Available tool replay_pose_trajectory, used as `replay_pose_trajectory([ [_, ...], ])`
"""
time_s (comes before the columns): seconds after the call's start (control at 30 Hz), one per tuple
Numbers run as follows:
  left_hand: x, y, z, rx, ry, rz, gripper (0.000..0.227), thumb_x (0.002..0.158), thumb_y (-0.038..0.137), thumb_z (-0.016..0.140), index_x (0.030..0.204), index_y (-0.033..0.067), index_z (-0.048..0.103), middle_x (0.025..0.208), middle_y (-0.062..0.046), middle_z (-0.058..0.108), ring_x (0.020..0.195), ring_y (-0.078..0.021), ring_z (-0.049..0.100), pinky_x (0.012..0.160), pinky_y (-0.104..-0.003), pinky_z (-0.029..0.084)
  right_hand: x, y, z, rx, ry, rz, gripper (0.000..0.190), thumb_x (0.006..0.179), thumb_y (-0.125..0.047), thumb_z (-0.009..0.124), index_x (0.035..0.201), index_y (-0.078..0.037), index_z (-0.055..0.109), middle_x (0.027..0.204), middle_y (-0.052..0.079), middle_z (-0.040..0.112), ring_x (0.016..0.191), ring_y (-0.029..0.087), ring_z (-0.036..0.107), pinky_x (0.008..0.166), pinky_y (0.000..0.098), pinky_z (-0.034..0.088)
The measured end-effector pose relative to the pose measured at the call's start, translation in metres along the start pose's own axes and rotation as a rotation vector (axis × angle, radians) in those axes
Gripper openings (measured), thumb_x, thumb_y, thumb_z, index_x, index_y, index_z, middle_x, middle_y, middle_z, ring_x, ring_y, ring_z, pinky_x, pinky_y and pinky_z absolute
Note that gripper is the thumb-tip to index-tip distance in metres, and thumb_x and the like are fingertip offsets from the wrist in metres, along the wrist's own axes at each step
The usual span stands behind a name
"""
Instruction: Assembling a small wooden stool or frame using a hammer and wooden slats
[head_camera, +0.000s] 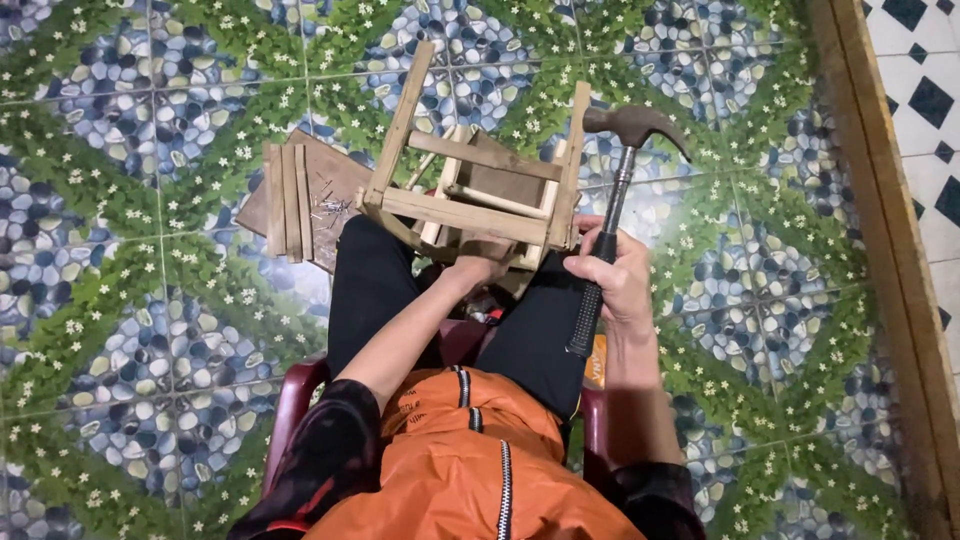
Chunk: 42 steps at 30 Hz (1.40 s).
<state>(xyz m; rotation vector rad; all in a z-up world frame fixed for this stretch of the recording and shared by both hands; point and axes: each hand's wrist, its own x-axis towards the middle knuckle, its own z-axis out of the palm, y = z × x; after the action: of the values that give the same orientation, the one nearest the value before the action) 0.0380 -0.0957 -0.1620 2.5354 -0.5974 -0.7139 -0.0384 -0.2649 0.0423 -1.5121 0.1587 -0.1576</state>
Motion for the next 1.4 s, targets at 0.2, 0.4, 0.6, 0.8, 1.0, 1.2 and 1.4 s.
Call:
replay_pose_trajectory([
  [0.2,0.025,-0.024,0.048,0.275,0.137,0.105,0.061,0.085,0.034,0.076,0.140,0.0192,0.052,0.123,-0.010,0.069,0.116,-0.0353,0.062,0.104,-0.067,0.034,0.005,0.001,-0.004,-0.027,-0.004,0.011,0.025,0.056,-0.002,0.082,0.073,-0.003,0.063,0.114,0.016,0.067,0.109,0.022,0.059,0.096,0.0314,0.041],
  [0.4,0.018,-0.015,0.045,0.272,0.114,0.148,0.050,0.086,0.024,0.077,0.132,0.0189,0.057,0.117,-0.012,0.069,0.113,-0.0330,0.064,0.103,-0.061,0.037,0.005,-0.015,-0.001,-0.021,-0.009,0.024,0.025,0.058,-0.004,0.082,0.074,-0.005,0.063,0.115,0.014,0.067,0.109,0.020,0.059,0.097,0.0301,0.041],
  [0.6,-0.007,0.003,0.034,0.328,0.338,0.341,0.032,0.093,0.023,0.065,0.124,0.0200,0.059,0.099,-0.015,0.052,0.092,-0.0365,0.062,0.072,-0.051,0.053,0.004,-0.041,0.002,-0.012,-0.036,0.076,0.024,0.060,-0.006,0.081,0.074,-0.005,0.061,0.113,0.016,0.066,0.108,0.021,0.058,0.093,0.0314,0.042],
  [0.8,-0.052,0.080,-0.076,0.091,-0.209,0.126,0.035,0.100,0.037,0.044,0.106,0.0150,0.071,0.111,-0.008,0.075,0.114,-0.0309,0.068,0.099,-0.052,0.051,0.019,-0.047,-0.014,-0.022,-0.125,0.081,0.025,0.059,-0.005,0.081,0.075,-0.003,0.061,0.114,0.019,0.064,0.107,0.023,0.060,0.089,0.0336,0.048],
  [1.0,-0.094,0.090,-0.094,0.264,-0.117,0.211,0.024,0.100,0.035,0.047,0.112,0.0197,0.062,0.100,-0.005,0.076,0.098,-0.0250,0.074,0.082,-0.045,0.058,0.024,-0.056,-0.005,0.032,-0.254,0.116,0.025,0.058,-0.002,0.080,0.074,0.002,0.061,0.113,0.026,0.064,0.105,0.027,0.064,0.080,0.0417,0.057],
  [1.2,-0.062,0.033,0.007,0.370,0.432,0.502,0.022,0.094,0.026,0.046,0.114,0.0161,0.049,0.076,-0.006,0.060,0.069,-0.0297,0.065,0.052,-0.045,0.053,0.032,-0.061,-0.001,0.016,-0.370,0.117,0.024,0.055,-0.002,0.079,0.071,0.001,0.061,0.109,0.023,0.066,0.095,0.026,0.069,0.077,0.0391,0.058],
  [1.4,-0.074,0.017,0.003,0.475,0.541,0.559,0.033,0.102,0.030,0.039,0.134,0.0233,0.045,0.081,-0.005,0.065,0.071,-0.0273,0.065,0.050,-0.041,0.054,0.028,-0.043,-0.003,-0.130,-0.454,0.104,0.021,0.054,-0.002,0.080,0.070,0.000,0.067,0.082,0.012,0.060,0.077,0.018,0.061,0.067,0.0301,0.047],
])
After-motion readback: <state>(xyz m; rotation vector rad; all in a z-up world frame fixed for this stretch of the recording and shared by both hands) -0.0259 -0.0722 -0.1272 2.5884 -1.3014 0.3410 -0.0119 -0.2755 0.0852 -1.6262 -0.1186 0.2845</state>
